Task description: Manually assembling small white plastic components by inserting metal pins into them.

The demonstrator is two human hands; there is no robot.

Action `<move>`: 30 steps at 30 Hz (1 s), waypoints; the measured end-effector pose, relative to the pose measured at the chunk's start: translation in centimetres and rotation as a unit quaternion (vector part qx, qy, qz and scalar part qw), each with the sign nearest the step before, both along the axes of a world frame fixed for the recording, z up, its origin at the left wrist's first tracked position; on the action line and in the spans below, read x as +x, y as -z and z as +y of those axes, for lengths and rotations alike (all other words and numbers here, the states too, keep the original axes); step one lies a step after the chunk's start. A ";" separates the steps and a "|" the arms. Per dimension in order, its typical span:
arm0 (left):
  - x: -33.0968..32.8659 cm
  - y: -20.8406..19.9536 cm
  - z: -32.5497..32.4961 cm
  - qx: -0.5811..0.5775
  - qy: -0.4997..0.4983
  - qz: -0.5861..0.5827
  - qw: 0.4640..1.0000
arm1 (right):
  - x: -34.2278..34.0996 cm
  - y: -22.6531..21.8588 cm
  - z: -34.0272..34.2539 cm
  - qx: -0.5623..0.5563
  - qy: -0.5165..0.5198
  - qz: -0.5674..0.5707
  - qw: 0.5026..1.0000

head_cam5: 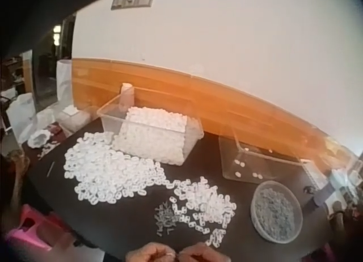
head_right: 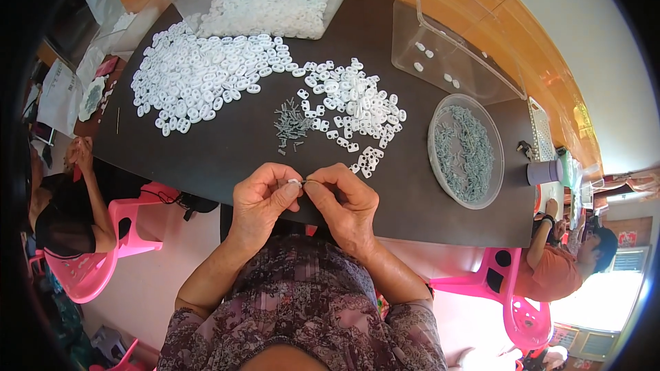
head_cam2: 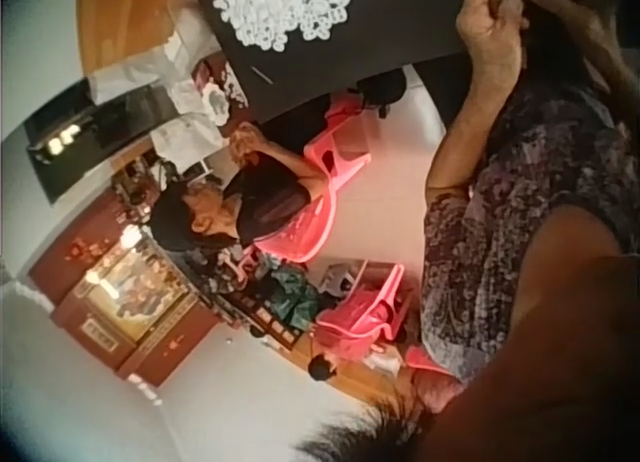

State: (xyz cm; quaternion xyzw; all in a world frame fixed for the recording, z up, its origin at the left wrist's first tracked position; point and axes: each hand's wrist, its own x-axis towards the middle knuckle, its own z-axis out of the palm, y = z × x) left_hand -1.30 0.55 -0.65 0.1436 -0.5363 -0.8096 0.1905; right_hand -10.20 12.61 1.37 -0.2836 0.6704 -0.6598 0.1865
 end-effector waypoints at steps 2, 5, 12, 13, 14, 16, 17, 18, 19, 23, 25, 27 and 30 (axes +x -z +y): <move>0.1 0.1 0.0 -0.004 -0.008 -0.006 1.000 | 0.0 0.0 0.0 0.006 -0.005 0.009 1.000; 0.2 0.2 -0.1 -0.030 -0.005 -0.026 0.999 | 0.2 -0.1 -0.1 0.012 -0.007 -0.007 1.000; 0.4 0.2 -0.1 -0.050 -0.010 -0.026 0.998 | 0.4 0.4 -0.1 0.006 -0.011 0.016 1.000; 0.4 0.4 -0.1 -0.056 -0.013 -0.016 0.998 | 0.5 0.4 -0.2 0.005 -0.012 0.013 1.000; 0.5 0.5 -0.1 -0.063 -0.016 -0.005 0.998 | 0.5 0.4 -0.2 0.005 -0.013 0.013 1.000; 0.5 0.1 0.0 -0.063 -0.019 -0.009 0.998 | 0.5 0.6 -0.2 0.003 -0.009 0.021 1.000; 0.5 0.0 0.0 -0.063 -0.021 -0.014 0.998 | 0.6 0.7 -0.2 0.004 -0.010 0.022 1.000; 0.6 0.0 0.0 -0.063 -0.022 -0.014 0.998 | 0.6 0.8 -0.2 0.004 -0.008 0.018 1.000; 0.6 0.1 0.0 -0.072 -0.025 -0.009 0.997 | 0.6 0.9 -0.2 0.004 -0.006 0.014 1.000; 0.7 0.1 -0.2 -0.069 -0.017 -0.014 0.997 | 0.8 0.7 -0.4 -0.007 -0.005 0.006 1.000; 0.7 0.1 -0.2 -0.078 -0.021 -0.010 0.997 | 0.9 0.7 -0.4 -0.011 -0.002 -0.003 1.000; 0.7 0.3 -0.2 -0.087 -0.025 -0.006 0.996 | 1.0 0.7 -0.5 -0.014 -0.003 -0.006 1.000; 0.7 0.5 -0.2 -0.093 -0.031 -0.001 0.995 | 1.0 0.8 -0.5 -0.014 -0.004 -0.012 1.000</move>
